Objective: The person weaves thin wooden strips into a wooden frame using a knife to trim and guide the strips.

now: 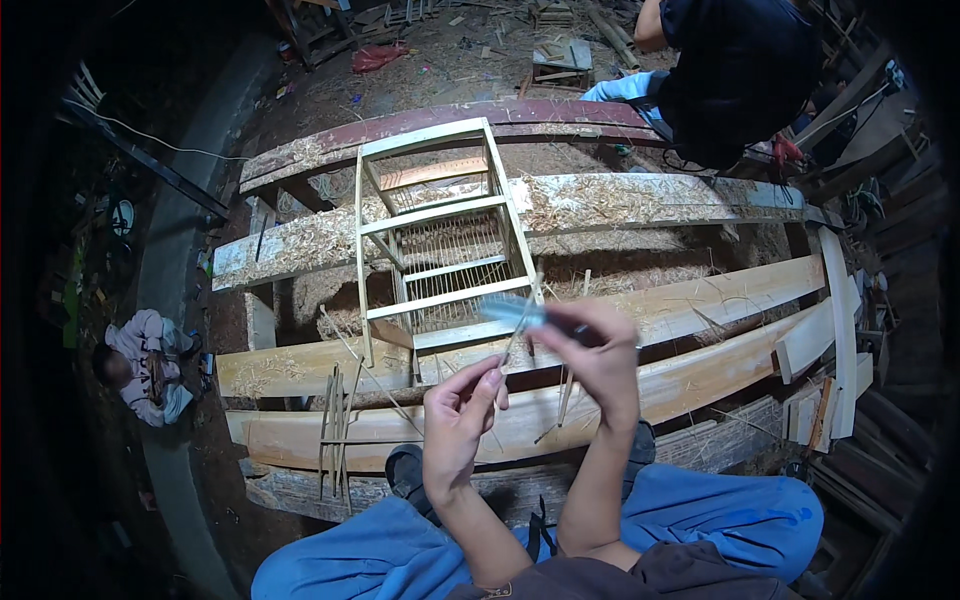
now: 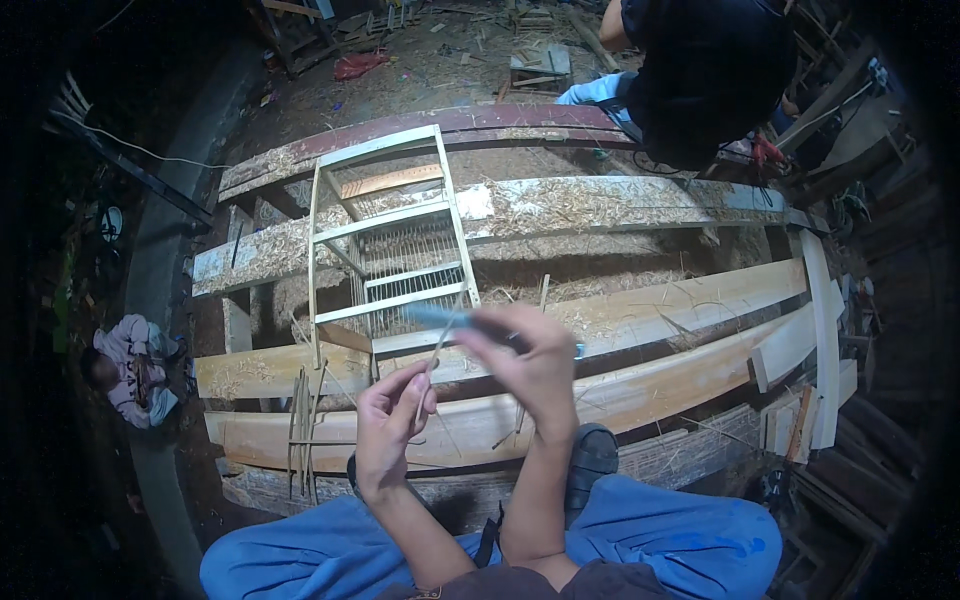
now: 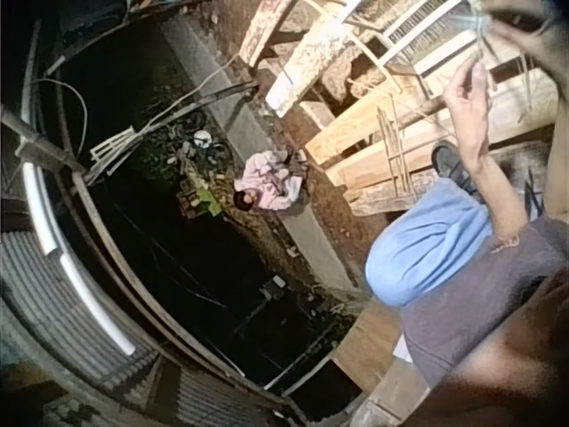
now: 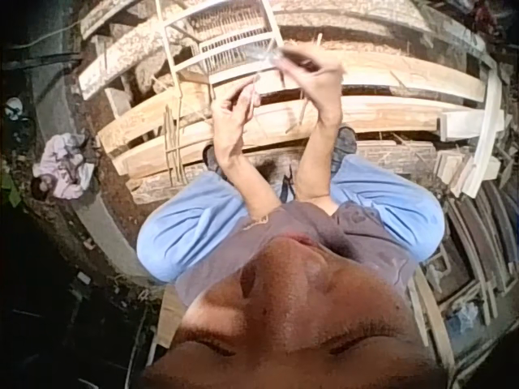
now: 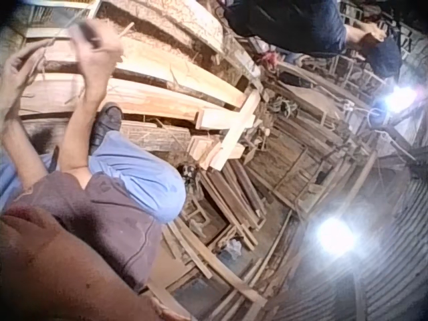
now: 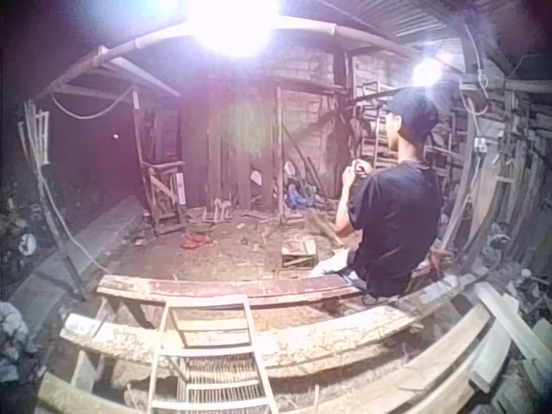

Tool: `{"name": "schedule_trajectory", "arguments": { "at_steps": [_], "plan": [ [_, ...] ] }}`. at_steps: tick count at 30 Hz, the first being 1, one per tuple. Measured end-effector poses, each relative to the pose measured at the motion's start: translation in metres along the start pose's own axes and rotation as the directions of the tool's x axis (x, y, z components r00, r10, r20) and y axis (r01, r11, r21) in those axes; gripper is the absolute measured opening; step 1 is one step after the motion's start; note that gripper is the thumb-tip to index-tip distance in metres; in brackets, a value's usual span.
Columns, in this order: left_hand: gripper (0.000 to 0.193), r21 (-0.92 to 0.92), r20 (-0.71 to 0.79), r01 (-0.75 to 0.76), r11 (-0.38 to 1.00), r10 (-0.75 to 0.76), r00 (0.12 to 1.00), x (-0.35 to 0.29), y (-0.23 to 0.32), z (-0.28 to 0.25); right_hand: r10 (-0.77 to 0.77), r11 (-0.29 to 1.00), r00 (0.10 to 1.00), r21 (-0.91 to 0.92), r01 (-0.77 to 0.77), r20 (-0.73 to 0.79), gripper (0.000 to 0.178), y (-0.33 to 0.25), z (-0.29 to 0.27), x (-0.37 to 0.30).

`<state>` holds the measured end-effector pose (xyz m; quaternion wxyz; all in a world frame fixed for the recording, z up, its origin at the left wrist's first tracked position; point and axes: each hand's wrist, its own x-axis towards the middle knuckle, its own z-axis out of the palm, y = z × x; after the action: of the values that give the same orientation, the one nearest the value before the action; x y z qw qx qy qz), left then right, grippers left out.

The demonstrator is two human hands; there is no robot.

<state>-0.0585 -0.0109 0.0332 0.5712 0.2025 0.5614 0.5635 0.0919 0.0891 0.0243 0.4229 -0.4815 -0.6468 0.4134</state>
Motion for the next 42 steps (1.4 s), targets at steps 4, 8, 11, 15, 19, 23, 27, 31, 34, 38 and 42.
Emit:
{"name": "schedule_trajectory", "arguments": {
  "at_steps": [4, 8, 11, 15, 19, 23, 27, 31, 34, 38, 42],
  "plan": [
    [0.028, 0.035, 0.005, 0.009, 0.999, -0.009, 1.0, -0.004, 0.002, -0.011, 0.041, 0.995, 0.911, -0.064, -0.073, -0.41, 0.026, 0.027, -0.034, 0.017],
    [0.029, -0.065, -0.045, 0.002, 0.998, -0.005, 0.999, 0.001, 0.003, -0.013, 0.14, 0.99, 0.948, 0.046, -0.132, -0.287, 0.026, 0.014, -0.029, 0.006],
    [0.031, -0.093, -0.02, -0.038, 0.995, 0.036, 0.999, 0.004, -0.002, -0.004, 0.146, 0.981, 0.986, 0.139, -0.134, -0.081, 0.026, 0.01, -0.011, -0.004],
    [0.031, -0.104, -0.025, -0.063, 0.993, 0.061, 0.998, 0.002, -0.002, 0.0, 0.109, 0.978, 0.969, 0.15, -0.145, 0.223, 0.029, -0.006, -0.001, -0.007],
    [0.031, -0.143, -0.017, -0.099, 0.985, 0.098, 0.995, 0.0, -0.003, 0.003, 0.08, 0.967, 0.915, 0.191, -0.168, 0.395, 0.03, -0.012, 0.002, -0.011],
    [0.031, -0.1, -0.01, -0.136, 0.986, 0.135, 0.991, -0.003, -0.006, 0.0, 0.152, 0.949, 0.871, 0.176, -0.26, 0.468, 0.03, -0.017, -0.001, -0.011],
    [0.03, -0.044, -0.018, -0.143, 0.989, 0.142, 0.99, -0.01, -0.001, -0.007, -0.001, 0.998, 0.891, 0.055, -0.027, 0.454, 0.028, -0.016, -0.002, -0.009],
    [0.026, -0.077, 0.073, -0.09, 0.993, 0.096, 0.993, -0.008, -0.006, -0.003, 0.063, 0.998, 0.903, 0.03, -0.056, -0.426, 0.025, 0.027, -0.025, 0.008],
    [0.026, -0.093, 0.015, -0.098, 0.991, 0.099, 0.995, -0.012, 0.004, -0.009, 0.128, 0.991, 0.921, 0.08, -0.106, -0.367, 0.024, 0.02, -0.041, 0.007],
    [0.026, -0.072, -0.047, -0.095, 0.993, 0.092, 0.995, -0.008, 0.003, -0.006, 0.124, 0.962, 0.99, 0.235, -0.138, 0.074, 0.027, -0.004, -0.02, -0.008],
    [0.026, -0.096, 0.009, -0.114, 0.989, 0.116, 0.993, -0.005, -0.002, -0.006, 0.088, 0.969, 0.886, 0.167, -0.182, 0.455, 0.031, -0.016, -0.008, -0.009]
  ]
}}
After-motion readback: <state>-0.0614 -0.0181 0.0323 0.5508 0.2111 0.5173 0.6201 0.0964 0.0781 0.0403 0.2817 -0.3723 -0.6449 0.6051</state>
